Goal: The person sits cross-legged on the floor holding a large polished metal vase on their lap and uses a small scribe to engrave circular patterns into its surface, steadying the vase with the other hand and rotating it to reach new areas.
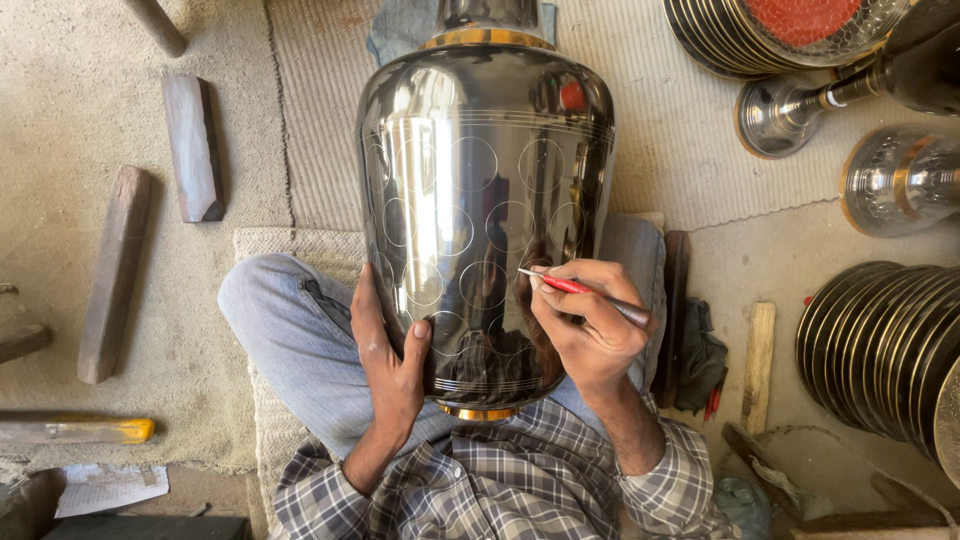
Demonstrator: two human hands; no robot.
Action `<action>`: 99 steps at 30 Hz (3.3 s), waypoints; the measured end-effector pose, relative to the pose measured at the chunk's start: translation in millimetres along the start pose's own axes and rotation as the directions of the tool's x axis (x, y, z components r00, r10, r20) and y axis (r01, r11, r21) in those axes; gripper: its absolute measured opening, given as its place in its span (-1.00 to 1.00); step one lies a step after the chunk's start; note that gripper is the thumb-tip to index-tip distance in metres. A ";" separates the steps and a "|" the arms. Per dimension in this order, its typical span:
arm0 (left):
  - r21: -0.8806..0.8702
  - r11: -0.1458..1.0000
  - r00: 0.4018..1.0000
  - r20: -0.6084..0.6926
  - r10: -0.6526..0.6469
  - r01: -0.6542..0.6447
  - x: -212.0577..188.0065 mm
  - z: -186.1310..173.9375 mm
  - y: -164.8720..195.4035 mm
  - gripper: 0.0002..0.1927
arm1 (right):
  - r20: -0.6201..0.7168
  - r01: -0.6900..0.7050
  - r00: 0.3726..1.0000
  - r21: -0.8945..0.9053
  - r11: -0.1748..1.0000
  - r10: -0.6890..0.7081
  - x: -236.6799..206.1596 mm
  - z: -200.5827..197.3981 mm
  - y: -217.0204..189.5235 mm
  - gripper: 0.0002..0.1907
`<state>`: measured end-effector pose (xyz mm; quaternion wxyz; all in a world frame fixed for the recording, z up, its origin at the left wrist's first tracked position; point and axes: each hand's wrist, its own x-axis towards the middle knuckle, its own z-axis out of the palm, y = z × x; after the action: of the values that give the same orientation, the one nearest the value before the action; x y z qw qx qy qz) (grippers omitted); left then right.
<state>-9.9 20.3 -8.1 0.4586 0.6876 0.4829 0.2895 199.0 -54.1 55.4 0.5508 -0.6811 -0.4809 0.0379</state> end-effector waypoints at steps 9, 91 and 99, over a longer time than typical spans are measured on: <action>0.011 1.000 1.000 -0.007 0.014 -0.014 0.1 -0.1 -1.0 -0.12 | 0.129 0.012 0.992 0.027 1.000 -0.016 5.2 -15.1 10.6 -0.79; -0.089 0.996 1.000 -0.001 0.004 -0.004 18.0 -3.4 8.1 -0.09 | -0.192 -0.246 0.876 0.611 0.753 0.442 -58.5 -6.2 43.5 -0.89; -0.606 0.579 0.838 0.408 -0.361 0.545 62.4 -10.3 5.3 -0.18 | -0.137 -0.319 0.609 0.860 0.399 0.781 8.9 1.9 82.5 -0.84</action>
<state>6.4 81.4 -1.8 0.7977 0.3419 0.4365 0.2371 253.2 -40.8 -6.0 0.8420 -0.4829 0.0230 0.2393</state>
